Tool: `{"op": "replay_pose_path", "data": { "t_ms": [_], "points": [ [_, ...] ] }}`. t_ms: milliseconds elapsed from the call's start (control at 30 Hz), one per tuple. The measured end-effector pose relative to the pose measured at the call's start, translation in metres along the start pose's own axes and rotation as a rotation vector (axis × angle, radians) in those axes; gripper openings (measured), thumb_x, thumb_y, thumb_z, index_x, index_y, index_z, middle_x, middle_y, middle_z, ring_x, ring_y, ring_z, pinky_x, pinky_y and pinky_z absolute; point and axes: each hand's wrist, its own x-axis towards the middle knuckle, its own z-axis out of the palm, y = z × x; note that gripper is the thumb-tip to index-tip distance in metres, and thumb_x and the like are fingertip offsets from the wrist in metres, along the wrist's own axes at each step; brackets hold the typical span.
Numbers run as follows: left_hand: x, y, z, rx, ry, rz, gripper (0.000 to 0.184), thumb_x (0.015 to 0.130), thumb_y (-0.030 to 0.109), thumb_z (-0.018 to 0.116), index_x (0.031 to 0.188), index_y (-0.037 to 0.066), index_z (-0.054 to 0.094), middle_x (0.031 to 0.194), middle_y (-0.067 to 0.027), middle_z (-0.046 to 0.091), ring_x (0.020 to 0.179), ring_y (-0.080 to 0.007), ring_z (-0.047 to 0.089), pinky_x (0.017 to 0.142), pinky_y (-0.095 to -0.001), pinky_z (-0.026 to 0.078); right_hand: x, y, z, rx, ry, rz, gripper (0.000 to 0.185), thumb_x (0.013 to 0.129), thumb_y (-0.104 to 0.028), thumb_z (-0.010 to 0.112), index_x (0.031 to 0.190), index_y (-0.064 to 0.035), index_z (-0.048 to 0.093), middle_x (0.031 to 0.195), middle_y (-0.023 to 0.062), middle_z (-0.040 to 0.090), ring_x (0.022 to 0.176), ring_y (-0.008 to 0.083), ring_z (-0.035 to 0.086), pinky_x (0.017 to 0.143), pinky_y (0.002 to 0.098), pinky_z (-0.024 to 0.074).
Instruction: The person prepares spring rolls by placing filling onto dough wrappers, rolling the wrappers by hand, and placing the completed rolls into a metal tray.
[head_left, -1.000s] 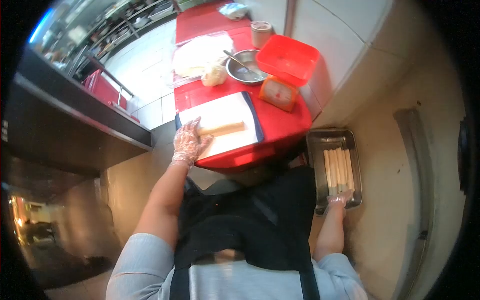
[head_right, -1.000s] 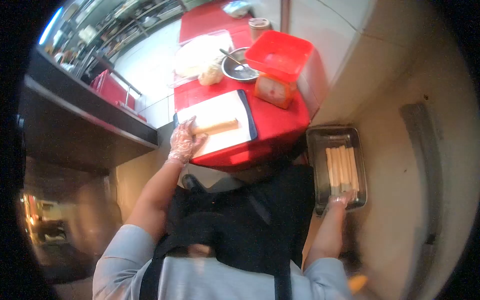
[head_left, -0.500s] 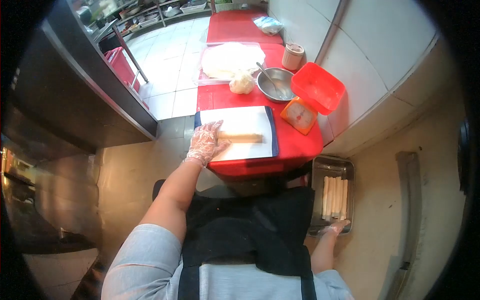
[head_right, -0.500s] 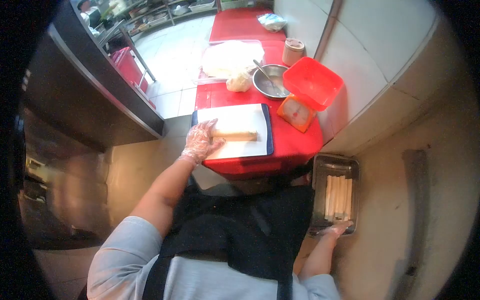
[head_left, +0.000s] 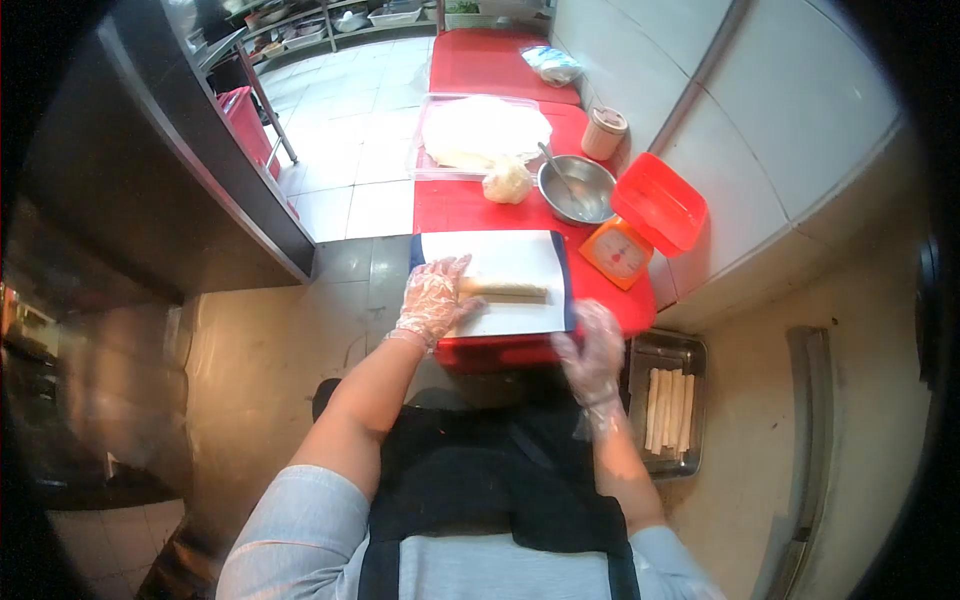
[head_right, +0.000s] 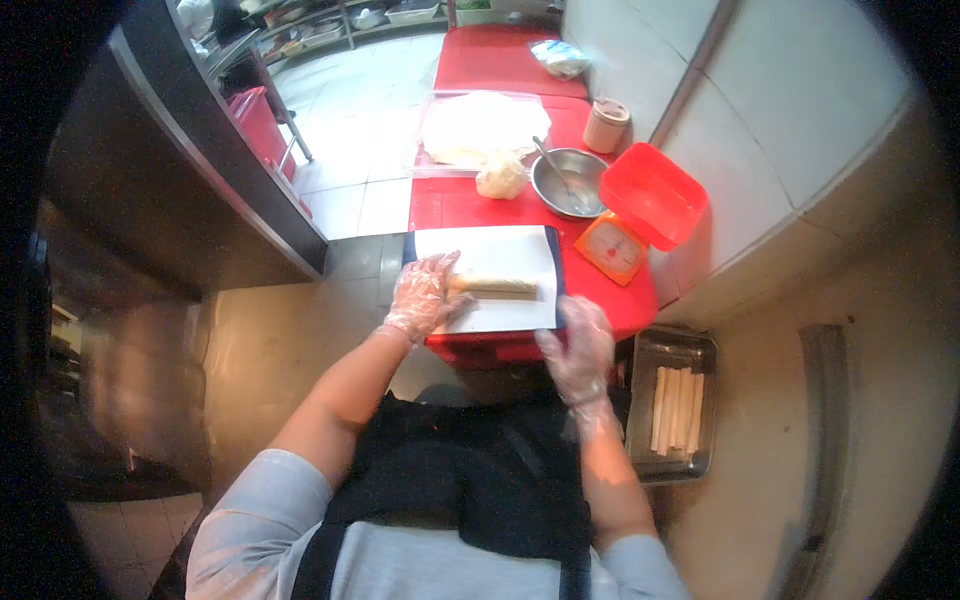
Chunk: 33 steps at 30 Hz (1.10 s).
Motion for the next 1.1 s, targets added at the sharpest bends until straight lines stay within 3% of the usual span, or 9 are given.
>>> {"op": "replay_pose_path", "data": {
  "t_ms": [67,167,267,367,733,900,1033,1067,1100],
  "points": [
    [0.001,-0.004,0.000,-0.042,0.018,0.006,0.080,0.080,0.049,0.075,0.144,0.011,0.046,0.133,-0.0162,0.056,0.127,-0.0308,0.050,0.108,-0.0461,0.035,0.031,0.002,0.044,-0.084,-0.198,-0.055,0.053,0.084,-0.032,0.072,0.126,-0.0025,0.060,0.128,0.0208,0.060,0.124,0.0380,0.053,0.110,0.0498,0.0375],
    [0.005,-0.005,-0.003,-0.076,-0.029,-0.027,0.082,0.080,0.050,0.074,0.145,0.009,0.046,0.132,-0.0175,0.056,0.124,-0.0327,0.051,0.107,-0.0457,0.037,0.103,0.018,0.107,-0.037,-0.673,0.155,0.054,0.084,-0.030,0.070,0.129,-0.0034,0.059,0.133,0.0218,0.057,0.129,0.0366,0.049,0.113,0.0467,0.0358],
    [0.006,-0.012,0.002,-0.102,-0.046,-0.040,0.081,0.079,0.051,0.074,0.144,0.010,0.048,0.134,-0.0191,0.056,0.125,-0.0347,0.052,0.108,-0.0463,0.037,0.138,0.050,0.176,-0.151,-0.509,-0.168,0.053,0.087,-0.033,0.065,0.130,-0.0032,0.059,0.136,0.0213,0.055,0.129,0.0366,0.050,0.113,0.0452,0.0367],
    [0.008,-0.012,-0.008,-0.156,-0.150,-0.056,0.075,0.083,0.048,0.070,0.142,0.008,0.047,0.141,-0.0177,0.050,0.132,-0.0330,0.046,0.111,-0.0467,0.033,0.156,0.040,0.203,-0.094,-0.669,-0.061,0.051,0.082,-0.035,0.068,0.125,-0.0072,0.062,0.127,0.0177,0.060,0.123,0.0348,0.053,0.109,0.0466,0.0385],
    [0.012,-0.012,-0.017,-0.245,-0.180,-0.067,0.069,0.084,0.043,0.071,0.139,0.007,0.049,0.142,-0.0172,0.048,0.136,-0.0371,0.040,0.112,-0.0487,0.030,0.158,0.021,0.219,0.015,-0.496,0.191,0.025,0.081,-0.042,0.072,0.084,-0.0168,0.075,0.087,0.0086,0.069,0.087,0.0297,0.065,0.082,0.0457,0.0487],
    [0.014,-0.016,-0.013,-0.318,-0.192,-0.125,0.073,0.081,0.040,0.075,0.141,0.010,0.045,0.135,-0.0175,0.051,0.131,-0.0372,0.044,0.111,-0.0480,0.034,0.154,0.006,0.231,-0.239,-0.369,0.115,0.026,0.084,-0.042,0.069,0.095,-0.0182,0.070,0.086,0.0043,0.064,0.084,0.0282,0.062,0.076,0.0487,0.0468],
    [0.028,-0.024,-0.033,-0.451,-0.377,-0.188,0.081,0.076,0.029,0.079,0.146,0.012,0.041,0.143,-0.0186,0.046,0.136,-0.0377,0.041,0.113,-0.0461,0.035,0.155,0.001,0.228,-0.257,-0.381,0.114,0.047,0.083,-0.042,0.070,0.122,-0.0161,0.063,0.124,0.0074,0.059,0.121,0.0282,0.053,0.100,0.0536,0.0399],
    [0.027,-0.028,-0.038,-0.482,-0.386,-0.172,0.082,0.075,0.028,0.080,0.146,0.012,0.040,0.144,-0.0187,0.045,0.138,-0.0376,0.040,0.114,-0.0461,0.034,0.159,-0.002,0.228,-0.210,-0.570,0.250,0.062,0.084,-0.048,0.066,0.137,-0.0168,0.056,0.145,0.0062,0.049,0.141,0.0258,0.037,0.114,0.0547,0.0259],
    [0.023,-0.036,-0.043,-0.508,-0.397,-0.158,0.084,0.074,0.026,0.080,0.146,0.012,0.040,0.145,-0.0188,0.044,0.139,-0.0375,0.038,0.115,-0.0460,0.034,0.164,-0.004,0.228,-0.233,-0.631,0.281,0.063,0.086,-0.050,0.064,0.139,-0.0168,0.054,0.147,0.0065,0.047,0.142,0.0264,0.035,0.116,0.0542,0.0242]
  ]
}}
